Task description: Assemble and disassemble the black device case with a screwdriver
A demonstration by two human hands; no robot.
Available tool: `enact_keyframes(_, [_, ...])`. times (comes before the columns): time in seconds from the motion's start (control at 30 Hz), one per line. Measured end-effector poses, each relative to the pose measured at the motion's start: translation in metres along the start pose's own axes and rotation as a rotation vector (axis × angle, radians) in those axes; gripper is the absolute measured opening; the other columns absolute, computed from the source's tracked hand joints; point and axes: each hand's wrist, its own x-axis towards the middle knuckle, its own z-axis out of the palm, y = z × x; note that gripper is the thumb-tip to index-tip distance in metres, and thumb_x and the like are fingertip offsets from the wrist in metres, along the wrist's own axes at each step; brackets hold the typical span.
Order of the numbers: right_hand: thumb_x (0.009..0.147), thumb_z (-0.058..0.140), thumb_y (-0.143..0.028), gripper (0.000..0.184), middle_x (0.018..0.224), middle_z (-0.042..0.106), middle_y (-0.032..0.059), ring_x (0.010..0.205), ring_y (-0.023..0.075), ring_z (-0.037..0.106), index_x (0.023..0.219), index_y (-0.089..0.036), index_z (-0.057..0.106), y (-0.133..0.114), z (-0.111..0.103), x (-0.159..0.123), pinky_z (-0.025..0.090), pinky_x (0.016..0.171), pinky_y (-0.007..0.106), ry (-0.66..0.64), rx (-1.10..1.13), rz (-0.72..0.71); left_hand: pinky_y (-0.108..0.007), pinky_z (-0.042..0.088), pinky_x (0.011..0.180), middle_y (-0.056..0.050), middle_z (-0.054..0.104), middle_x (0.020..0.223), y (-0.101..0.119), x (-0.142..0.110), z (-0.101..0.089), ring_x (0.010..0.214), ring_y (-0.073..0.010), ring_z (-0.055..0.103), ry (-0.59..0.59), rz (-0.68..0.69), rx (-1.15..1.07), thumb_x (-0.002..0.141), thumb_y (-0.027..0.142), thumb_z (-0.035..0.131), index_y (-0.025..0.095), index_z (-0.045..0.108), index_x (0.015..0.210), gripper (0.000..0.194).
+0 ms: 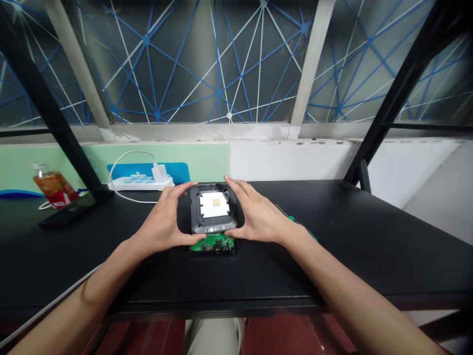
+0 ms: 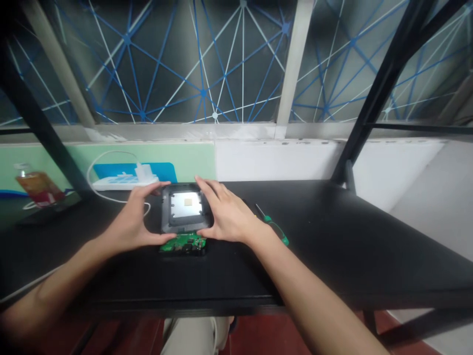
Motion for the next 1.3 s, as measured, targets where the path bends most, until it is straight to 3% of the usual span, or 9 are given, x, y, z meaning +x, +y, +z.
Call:
enact_keyframes(0.2, [0.068, 0.074, -0.048, 0.118, 0.159, 0.029, 0.0146, 0.144, 0.036, 0.034, 0.157, -0.021, 0.001, 0.004, 0.002, 0.001, 0.038, 0.117, 0.049, 0.025, -0.011, -0.004, -0.054, 0.043, 0.106, -0.014, 0.042, 0.142, -0.004, -0.002, 0.005, 0.119, -0.0339, 0.05, -0.024, -0.061, -0.026, 0.065, 0.049, 0.084, 0.026, 0.02, 0.149, 0.107])
enact_keyframes(0.43, [0.068, 0.075, -0.047, 0.118, 0.157, 0.034, 0.0148, 0.142, 0.0347, 0.038, 0.157, -0.02, 0.002, 0.004, 0.003, 0.001, 0.041, 0.115, 0.049, 0.067, -0.003, -0.008, -0.054, 0.042, 0.107, -0.015, 0.04, 0.142, -0.005, -0.001, 0.007, 0.12, -0.0338, 0.05, -0.03, -0.09, -0.064, 0.066, 0.046, 0.083, 0.023, 0.021, 0.15, 0.106])
enact_keyframes(0.67, [0.067, 0.076, -0.044, 0.115, 0.155, 0.036, 0.0175, 0.141, 0.0348, 0.039, 0.157, -0.017, 0.009, 0.0, 0.005, 0.002, 0.043, 0.113, 0.051, 0.125, -0.034, -0.053, -0.058, 0.034, 0.113, -0.017, 0.033, 0.152, -0.008, -0.002, 0.014, 0.137, -0.0388, 0.034, -0.039, 0.047, 0.027, 0.072, 0.042, 0.079, 0.021, 0.015, 0.152, 0.105])
enact_keyframes(0.97, [0.076, 0.071, -0.048, 0.111, 0.153, 0.038, 0.0192, 0.139, 0.0346, 0.041, 0.157, -0.016, 0.003, -0.015, 0.01, 0.005, 0.045, 0.111, 0.053, 0.176, -0.158, -0.19, -0.059, 0.025, 0.114, -0.017, 0.036, 0.152, 0.008, 0.004, 0.016, 0.139, -0.0401, 0.032, 0.031, 0.158, 0.159, 0.073, 0.045, 0.08, 0.024, 0.016, 0.152, 0.104])
enact_keyframes(1.1, [0.08, 0.069, -0.046, 0.108, 0.153, 0.037, 0.0188, 0.14, 0.0336, 0.04, 0.157, -0.017, -0.001, -0.02, 0.012, 0.007, 0.045, 0.111, 0.053, 0.195, -0.181, -0.226, -0.058, 0.029, 0.112, -0.019, 0.037, 0.149, 0.01, 0.005, 0.015, 0.136, -0.0402, 0.034, 0.063, 0.182, 0.146, 0.073, 0.04, 0.08, 0.023, 0.018, 0.152, 0.102])
enact_keyframes(1.3, [0.08, 0.07, -0.046, 0.116, 0.163, 0.018, 0.0158, 0.146, 0.0325, 0.033, 0.155, -0.025, -0.016, -0.026, 0.01, 0.004, 0.047, 0.111, 0.052, 0.15, 0.003, -0.127, -0.06, 0.036, 0.11, -0.017, 0.04, 0.142, 0.007, 0.006, 0.017, 0.132, -0.0389, 0.039, 0.2, 0.146, -0.055, 0.066, 0.04, 0.085, 0.024, 0.018, 0.151, 0.109])
